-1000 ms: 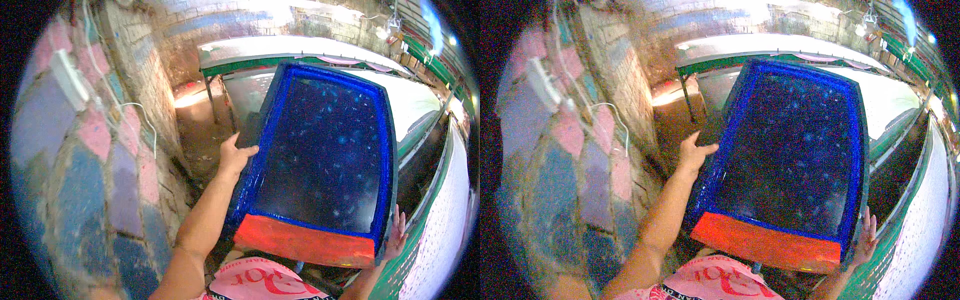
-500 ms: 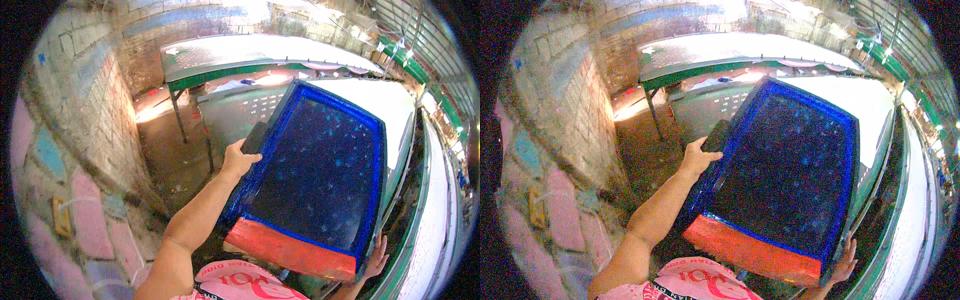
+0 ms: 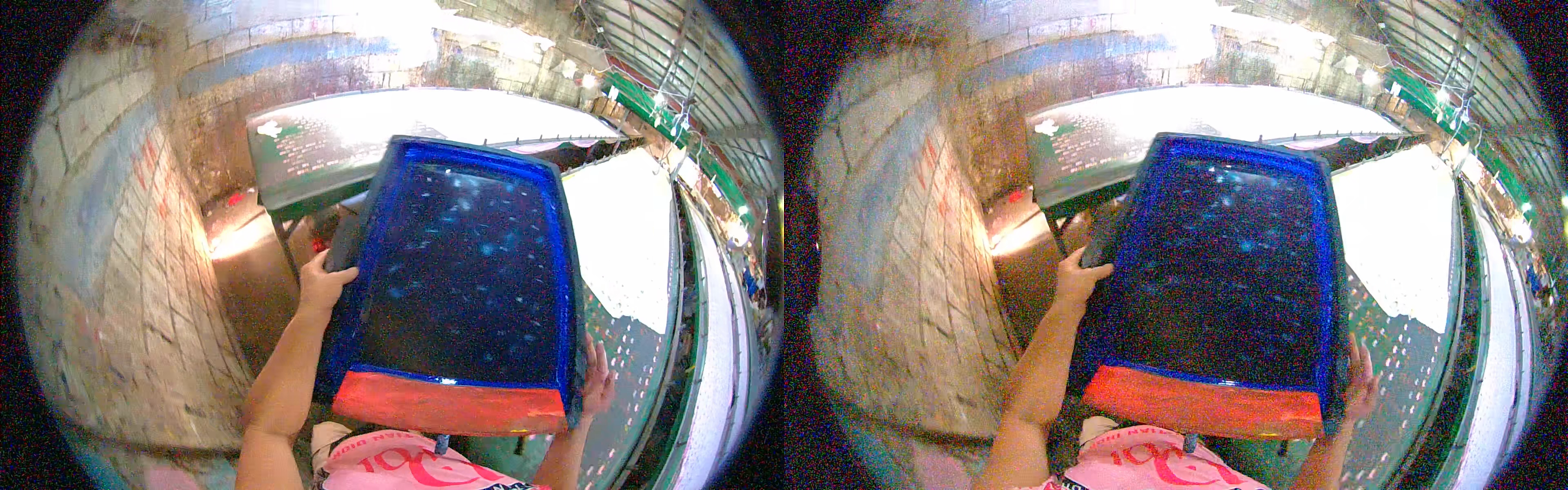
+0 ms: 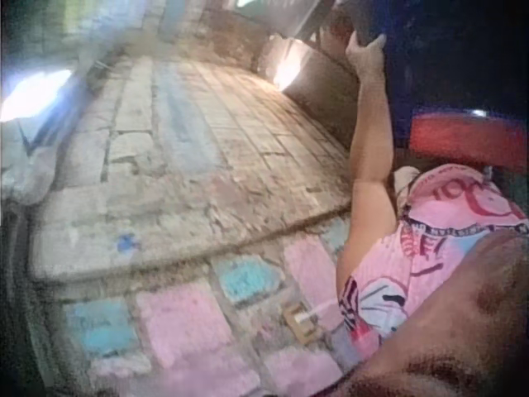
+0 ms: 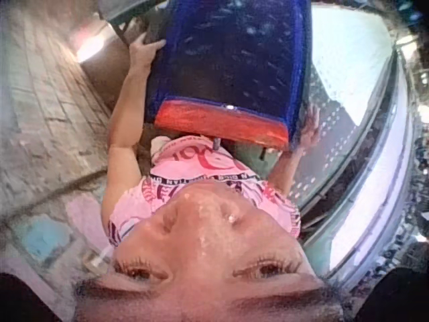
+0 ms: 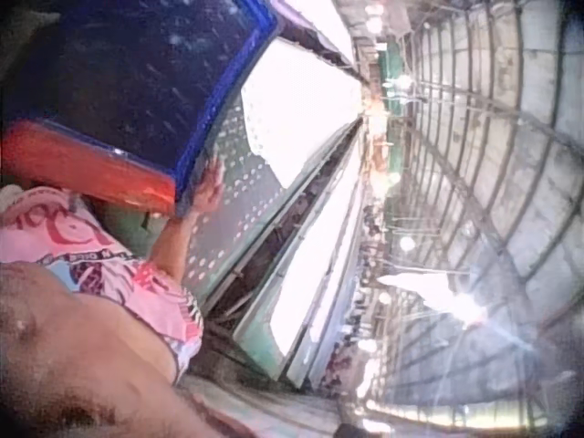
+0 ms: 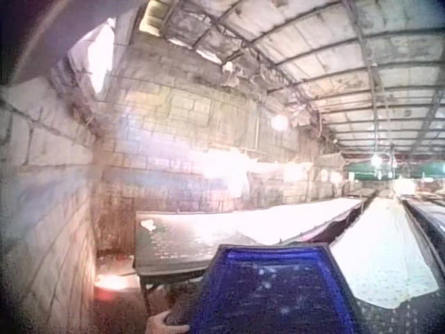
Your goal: The person pours blue ink onto a screen-printing frame and uses a red squeegee to spread the ink across the mesh. They then place the frame onto a patterned fabric on a conveyor and pull the squeegee across the screen to transfer the ink onto the fabric.
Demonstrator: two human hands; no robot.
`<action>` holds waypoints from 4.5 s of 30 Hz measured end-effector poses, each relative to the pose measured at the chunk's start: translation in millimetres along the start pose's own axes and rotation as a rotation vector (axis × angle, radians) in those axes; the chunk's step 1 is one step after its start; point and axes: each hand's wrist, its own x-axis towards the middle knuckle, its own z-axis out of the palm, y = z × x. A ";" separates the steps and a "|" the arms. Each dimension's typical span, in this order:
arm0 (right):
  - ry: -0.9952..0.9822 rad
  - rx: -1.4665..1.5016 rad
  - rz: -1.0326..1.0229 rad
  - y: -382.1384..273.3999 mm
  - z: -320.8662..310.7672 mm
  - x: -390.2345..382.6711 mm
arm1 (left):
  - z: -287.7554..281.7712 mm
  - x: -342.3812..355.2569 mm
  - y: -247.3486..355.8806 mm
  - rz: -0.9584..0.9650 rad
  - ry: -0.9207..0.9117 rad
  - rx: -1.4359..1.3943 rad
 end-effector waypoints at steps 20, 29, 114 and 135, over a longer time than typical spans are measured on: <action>0.070 0.159 0.160 447.2 302.0 304.2 | -337.3 409.0 -101.3 -0.158 0.181 -0.101; -0.101 0.211 0.198 619.5 328.4 458.0 | -400.5 526.3 -135.1 -0.117 0.322 -0.104; -0.190 -0.007 0.684 865.7 -586.9 1281.9 | 674.0 1044.0 -176.1 -0.155 0.619 -0.096; -0.109 0.072 0.696 871.4 -657.2 1287.1 | 752.9 1037.8 -173.5 -0.183 0.658 -0.086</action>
